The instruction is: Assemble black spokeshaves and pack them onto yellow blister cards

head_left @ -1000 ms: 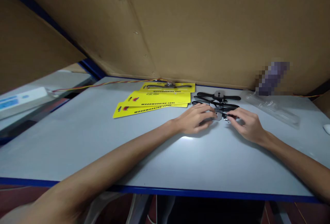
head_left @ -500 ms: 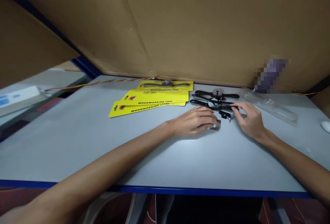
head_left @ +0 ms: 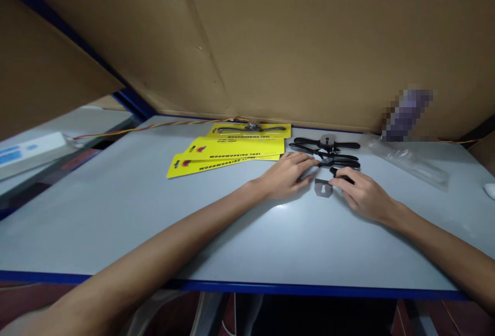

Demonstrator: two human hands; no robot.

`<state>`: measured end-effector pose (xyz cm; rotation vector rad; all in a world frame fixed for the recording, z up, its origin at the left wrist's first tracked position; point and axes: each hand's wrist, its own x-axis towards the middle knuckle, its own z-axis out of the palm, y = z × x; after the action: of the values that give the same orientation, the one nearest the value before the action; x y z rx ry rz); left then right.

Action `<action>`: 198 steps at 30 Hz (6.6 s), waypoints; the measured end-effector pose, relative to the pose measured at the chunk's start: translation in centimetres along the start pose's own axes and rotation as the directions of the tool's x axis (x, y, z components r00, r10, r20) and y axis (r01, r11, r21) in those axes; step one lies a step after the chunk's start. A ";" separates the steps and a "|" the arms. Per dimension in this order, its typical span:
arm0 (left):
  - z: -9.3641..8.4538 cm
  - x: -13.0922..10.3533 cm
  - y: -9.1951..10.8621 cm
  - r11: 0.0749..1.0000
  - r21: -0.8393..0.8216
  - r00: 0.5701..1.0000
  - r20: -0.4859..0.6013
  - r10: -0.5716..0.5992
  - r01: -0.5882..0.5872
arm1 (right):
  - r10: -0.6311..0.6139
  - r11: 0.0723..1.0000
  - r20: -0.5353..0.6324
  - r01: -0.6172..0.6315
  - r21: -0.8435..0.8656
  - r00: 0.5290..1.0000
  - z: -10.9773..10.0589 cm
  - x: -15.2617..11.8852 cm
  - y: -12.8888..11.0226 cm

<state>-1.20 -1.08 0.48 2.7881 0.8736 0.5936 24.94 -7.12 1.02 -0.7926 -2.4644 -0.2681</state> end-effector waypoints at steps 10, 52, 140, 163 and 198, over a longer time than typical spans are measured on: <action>0.1 0.2 0.8 0.965 0.082 0.964 0.080 -0.254 0.248 | 0.211 0.968 -0.020 -0.207 0.139 0.977 0.1 -0.6 1.3; -2.8 1.0 -0.2 0.877 0.040 0.871 0.103 -0.481 0.479 | 0.543 0.780 0.075 -0.536 0.322 0.836 -4.4 0.0 -0.1; 1.3 0.4 3.1 0.970 -0.241 0.999 0.032 0.003 0.004 | 0.188 0.960 0.161 -0.216 0.180 0.969 -0.5 0.3 -1.5; 1.1 0.3 3.2 0.997 -0.081 0.995 0.095 0.005 0.003 | 0.443 0.864 0.288 -0.490 0.115 0.849 -3.9 0.0 2.7; 1.0 0.4 3.0 1.000 -0.002 0.996 0.094 -0.008 0.008 | 0.318 0.926 0.226 -0.353 0.136 0.921 -2.8 0.2 1.0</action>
<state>1.11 -3.33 0.51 2.7832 0.8639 0.4580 26.57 -7.15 3.55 -1.1960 -2.4340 0.1610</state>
